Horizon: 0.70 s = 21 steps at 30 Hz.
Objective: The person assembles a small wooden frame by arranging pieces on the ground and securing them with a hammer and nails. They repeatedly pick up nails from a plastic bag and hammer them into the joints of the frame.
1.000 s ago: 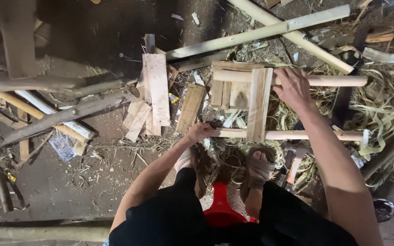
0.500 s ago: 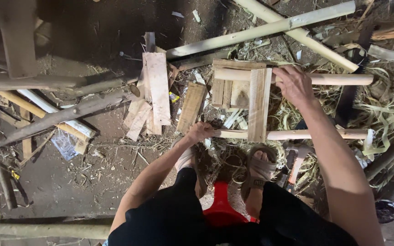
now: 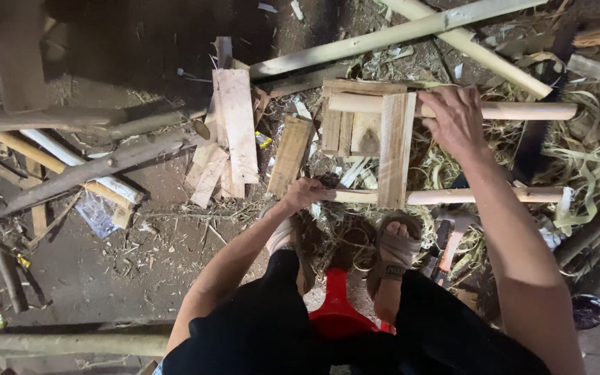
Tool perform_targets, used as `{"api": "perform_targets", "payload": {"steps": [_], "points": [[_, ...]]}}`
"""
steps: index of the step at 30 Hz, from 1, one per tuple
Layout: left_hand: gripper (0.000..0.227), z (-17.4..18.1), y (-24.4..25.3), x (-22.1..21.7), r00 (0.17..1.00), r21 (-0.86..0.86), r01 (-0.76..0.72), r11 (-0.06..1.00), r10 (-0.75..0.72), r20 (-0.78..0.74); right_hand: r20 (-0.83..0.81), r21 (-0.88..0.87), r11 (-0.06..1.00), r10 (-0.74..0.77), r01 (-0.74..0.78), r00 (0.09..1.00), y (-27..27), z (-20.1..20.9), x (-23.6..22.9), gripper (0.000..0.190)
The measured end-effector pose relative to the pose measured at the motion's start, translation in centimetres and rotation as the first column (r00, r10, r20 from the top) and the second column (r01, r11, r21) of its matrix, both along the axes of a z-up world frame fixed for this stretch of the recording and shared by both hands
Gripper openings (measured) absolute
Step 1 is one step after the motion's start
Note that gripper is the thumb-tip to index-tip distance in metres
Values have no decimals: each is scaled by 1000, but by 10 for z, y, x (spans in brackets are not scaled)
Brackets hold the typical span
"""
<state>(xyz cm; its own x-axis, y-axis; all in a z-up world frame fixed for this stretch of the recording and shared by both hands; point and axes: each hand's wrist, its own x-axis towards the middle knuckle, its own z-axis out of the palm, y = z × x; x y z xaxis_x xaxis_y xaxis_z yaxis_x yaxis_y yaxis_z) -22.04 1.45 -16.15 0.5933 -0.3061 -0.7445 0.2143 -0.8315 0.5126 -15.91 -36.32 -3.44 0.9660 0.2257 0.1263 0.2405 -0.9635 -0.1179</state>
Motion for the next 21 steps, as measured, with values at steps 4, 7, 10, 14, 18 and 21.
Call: {"api": "perform_targets", "payload": {"steps": [4, 7, 10, 14, 18, 21], "points": [[38, 14, 1, -1, 999, -57, -38, 998, 39, 2, -18, 110, 981, -160, 161, 987, 27, 36, -29, 46], [34, 22, -1, -2, 999, -89, -10, 996, 14, 41, -72, 296, 921, -244, 255, 967, 39, 27, -62, 48], [29, -2, 0, -3, 994, -50, 44, 998, -38, 107, -79, 458, 855, -233, 243, 969, 47, 9, -93, 34], [28, -17, 3, -6, 995, -44, 18, 999, -13, 98, -51, 477, 849, -228, 225, 972, 40, -40, -130, 35], [29, 22, -2, -10, 993, -197, -114, 974, 118, 12, -132, 547, 779, -279, 305, 951, 41, -52, -151, 30], [28, 32, -5, -9, 993, -187, -104, 977, 112, 35, -153, 564, 767, -266, 305, 952, 44, -41, -151, 27]]}}
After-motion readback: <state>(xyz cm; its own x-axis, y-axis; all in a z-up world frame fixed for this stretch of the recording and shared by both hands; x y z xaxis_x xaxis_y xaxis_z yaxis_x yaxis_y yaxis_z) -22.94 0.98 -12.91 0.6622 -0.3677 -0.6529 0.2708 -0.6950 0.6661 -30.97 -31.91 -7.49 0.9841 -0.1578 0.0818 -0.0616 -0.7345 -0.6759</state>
